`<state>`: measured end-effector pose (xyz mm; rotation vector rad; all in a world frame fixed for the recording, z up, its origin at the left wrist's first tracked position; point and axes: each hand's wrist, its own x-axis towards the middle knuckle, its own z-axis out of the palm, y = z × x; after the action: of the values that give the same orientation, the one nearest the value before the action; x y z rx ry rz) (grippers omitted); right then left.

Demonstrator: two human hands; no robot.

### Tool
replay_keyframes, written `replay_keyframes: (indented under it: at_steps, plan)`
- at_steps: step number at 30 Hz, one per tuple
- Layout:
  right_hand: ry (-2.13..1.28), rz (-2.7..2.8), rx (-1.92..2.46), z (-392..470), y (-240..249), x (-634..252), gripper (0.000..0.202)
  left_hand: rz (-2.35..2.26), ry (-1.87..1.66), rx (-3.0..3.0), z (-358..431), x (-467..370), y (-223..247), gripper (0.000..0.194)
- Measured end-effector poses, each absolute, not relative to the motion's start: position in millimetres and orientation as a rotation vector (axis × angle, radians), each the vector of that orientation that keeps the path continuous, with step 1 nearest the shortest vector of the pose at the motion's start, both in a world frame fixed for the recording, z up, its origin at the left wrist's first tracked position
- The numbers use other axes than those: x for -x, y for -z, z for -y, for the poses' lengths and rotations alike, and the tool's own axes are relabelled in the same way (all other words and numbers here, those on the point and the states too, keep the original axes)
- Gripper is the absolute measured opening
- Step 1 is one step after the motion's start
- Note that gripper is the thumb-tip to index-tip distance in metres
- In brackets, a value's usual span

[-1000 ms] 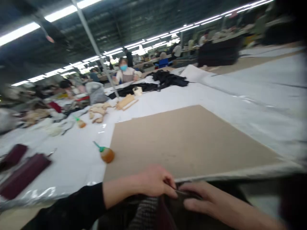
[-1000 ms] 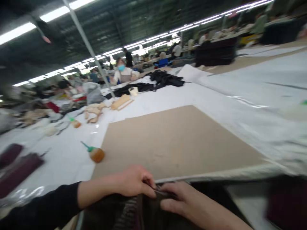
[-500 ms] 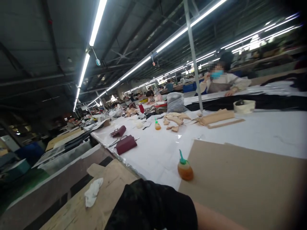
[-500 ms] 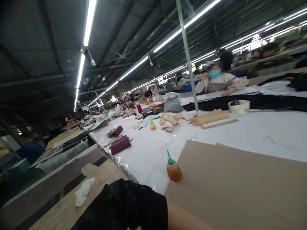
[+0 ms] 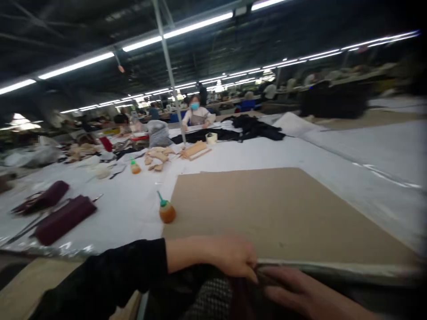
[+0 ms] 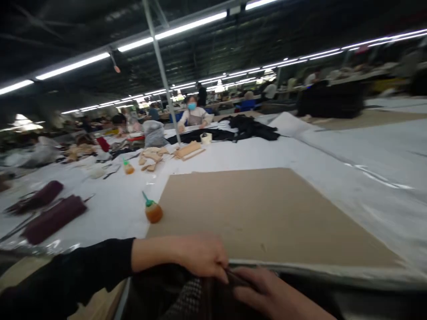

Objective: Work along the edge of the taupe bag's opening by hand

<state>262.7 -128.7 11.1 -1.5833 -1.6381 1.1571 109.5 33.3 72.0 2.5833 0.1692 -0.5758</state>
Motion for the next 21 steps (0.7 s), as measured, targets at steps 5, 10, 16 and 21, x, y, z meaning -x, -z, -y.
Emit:
replay_keyframes:
  at_steps: [5, 10, 16, 21]
  plan:
    - [-1.145, 1.685, 1.509, 130.0, -32.5, -253.6, 0.023, -0.300, 0.700, -2.372, -32.6, -105.9, -73.1, 0.014]
    - [-1.102, 1.640, 1.557, 133.0, -30.6, -255.9, 0.022, -0.450, 0.867, -2.263, -27.1, -117.2, -84.1, 0.019]
    - [-1.135, 1.651, 1.571, 139.6, -18.0, -270.2, 0.022, -0.355, 1.019, -2.084, -30.5, -123.2, -77.6, 0.021]
    - [-1.180, 1.696, 1.583, 136.7, -14.4, -277.7, 0.033, -0.294, 0.943, -2.077, -34.1, -124.3, -65.9, 0.016]
